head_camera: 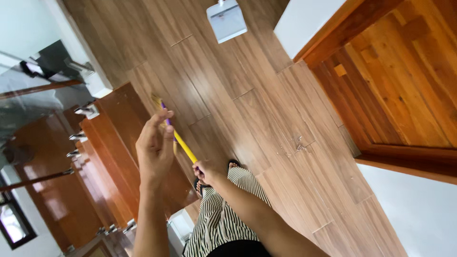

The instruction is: The person sweeps debris across a wood-patterned floor using a broom while holding a dustpan, moving the debris toward a rug near a doorway.

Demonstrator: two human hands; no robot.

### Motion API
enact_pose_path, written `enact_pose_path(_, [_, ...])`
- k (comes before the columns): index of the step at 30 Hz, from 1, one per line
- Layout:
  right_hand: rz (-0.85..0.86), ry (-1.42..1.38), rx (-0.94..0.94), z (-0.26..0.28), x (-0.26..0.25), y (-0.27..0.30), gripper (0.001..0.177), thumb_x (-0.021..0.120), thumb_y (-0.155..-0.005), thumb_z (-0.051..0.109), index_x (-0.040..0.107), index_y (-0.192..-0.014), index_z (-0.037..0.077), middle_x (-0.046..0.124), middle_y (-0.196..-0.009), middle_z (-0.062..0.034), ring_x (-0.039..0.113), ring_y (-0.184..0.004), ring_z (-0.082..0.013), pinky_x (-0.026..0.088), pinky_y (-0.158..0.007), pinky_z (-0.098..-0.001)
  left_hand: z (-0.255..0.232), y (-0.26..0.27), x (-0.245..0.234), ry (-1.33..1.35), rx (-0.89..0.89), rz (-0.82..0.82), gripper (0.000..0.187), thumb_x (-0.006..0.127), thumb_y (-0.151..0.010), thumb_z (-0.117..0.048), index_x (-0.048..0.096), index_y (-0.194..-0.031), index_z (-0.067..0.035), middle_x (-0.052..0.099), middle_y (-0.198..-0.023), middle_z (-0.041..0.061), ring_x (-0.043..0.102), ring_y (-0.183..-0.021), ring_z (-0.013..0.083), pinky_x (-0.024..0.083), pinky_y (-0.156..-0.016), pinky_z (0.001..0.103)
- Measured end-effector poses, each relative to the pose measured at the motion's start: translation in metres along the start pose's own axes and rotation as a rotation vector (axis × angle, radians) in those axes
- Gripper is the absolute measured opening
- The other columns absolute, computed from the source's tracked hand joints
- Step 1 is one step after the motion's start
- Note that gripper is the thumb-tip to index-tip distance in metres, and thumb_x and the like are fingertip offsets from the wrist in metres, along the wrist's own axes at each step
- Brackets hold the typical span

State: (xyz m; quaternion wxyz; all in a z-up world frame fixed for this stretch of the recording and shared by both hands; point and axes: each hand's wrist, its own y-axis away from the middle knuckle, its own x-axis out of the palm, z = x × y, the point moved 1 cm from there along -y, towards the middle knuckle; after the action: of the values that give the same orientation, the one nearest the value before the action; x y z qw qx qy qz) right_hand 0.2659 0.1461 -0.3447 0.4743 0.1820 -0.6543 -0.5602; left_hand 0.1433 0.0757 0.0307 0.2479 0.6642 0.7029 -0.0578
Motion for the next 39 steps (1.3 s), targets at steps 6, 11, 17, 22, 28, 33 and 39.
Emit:
enact_pose_path(6, [-0.045, -0.019, -0.098, 0.047, -0.074, 0.026, 0.005, 0.066, -0.087, 0.008, 0.065, -0.088, 0.003, 0.060, -0.068, -0.0045, 0.048, -0.045, -0.0072, 0.030, -0.034, -0.0193, 0.028, 0.012, -0.047, 0.046, 0.431, -0.082, 0.031, 0.059, -0.107, -0.007, 0.058, -0.137, 0.002, 0.067, -0.131, 0.013, 0.062, -0.129, 0.0197, 0.046, -0.114, 0.032])
enact_pose_path(11, [-0.406, 0.025, -0.166, 0.107, -0.164, 0.095, 0.009, 0.063, -0.083, 0.010, 0.055, -0.078, 0.009, 0.050, -0.058, -0.0047, 0.039, -0.040, -0.0135, 0.026, -0.033, -0.0294, 0.043, 0.022, -0.076, 0.031, 0.369, -0.138, 0.033, 0.060, -0.106, -0.006, 0.058, -0.138, 0.002, 0.068, -0.131, 0.012, 0.062, -0.128, 0.0196, 0.045, -0.114, 0.032])
enact_pose_path(17, [-0.499, -0.004, -0.335, 0.101, -0.139, 0.079, 0.014, 0.057, -0.091, 0.008, 0.053, -0.078, 0.005, 0.053, -0.059, -0.0084, 0.046, -0.042, -0.0165, 0.033, -0.035, -0.0313, 0.045, 0.026, -0.088, 0.149, 0.371, -0.133, 0.031, 0.058, -0.109, -0.005, 0.058, -0.139, 0.002, 0.067, -0.133, 0.012, 0.060, -0.133, 0.0192, 0.045, -0.116, 0.031])
enact_pose_path(22, [-0.158, 0.077, -0.094, 0.029, -0.107, 0.086, 0.006, 0.050, -0.094, 0.008, 0.054, -0.092, 0.012, 0.053, -0.064, -0.0011, 0.041, -0.043, -0.0064, 0.028, -0.034, -0.0218, 0.052, 0.026, -0.089, 0.142, 0.360, -0.138, 0.029, 0.057, -0.109, -0.005, 0.059, -0.137, 0.002, 0.068, -0.132, 0.011, 0.062, -0.130, 0.0185, 0.046, -0.114, 0.030])
enact_pose_path(28, [0.080, 0.224, 0.210, -0.061, -0.003, 0.046, 0.008, 0.063, -0.089, 0.008, 0.057, -0.094, 0.011, 0.052, -0.062, -0.0005, 0.041, -0.041, -0.0067, 0.026, -0.031, -0.0221, 0.062, 0.026, -0.089, 0.186, 0.428, -0.126, 0.028, 0.056, -0.113, -0.006, 0.058, -0.140, 0.001, 0.068, -0.134, 0.011, 0.062, -0.131, 0.0148, 0.048, -0.116, 0.026])
enact_pose_path(33, [0.029, 0.517, 0.127, -0.152, 0.067, -0.022, 0.002, 0.068, -0.082, 0.004, 0.068, -0.082, 0.006, 0.063, -0.065, -0.0050, 0.050, -0.048, -0.0122, 0.034, -0.037, -0.0292, 0.079, 0.028, -0.091, 0.147, 0.285, -0.189, 0.028, 0.056, -0.110, -0.009, 0.061, -0.136, 0.002, 0.070, -0.130, 0.010, 0.062, -0.112, 0.0107, 0.049, -0.094, 0.022])
enact_pose_path(39, [0.140, 0.359, -0.118, -0.088, 0.004, -0.051, 0.016, 0.062, -0.088, 0.001, 0.063, -0.103, 0.006, 0.067, -0.094, -0.0092, 0.061, -0.072, -0.0142, 0.042, -0.048, -0.0253, 0.108, 0.026, -0.097, 0.162, 0.262, -0.216, 0.028, 0.056, -0.111, -0.008, 0.059, -0.136, 0.003, 0.067, -0.132, 0.010, 0.062, -0.126, 0.0138, 0.048, -0.110, 0.026])
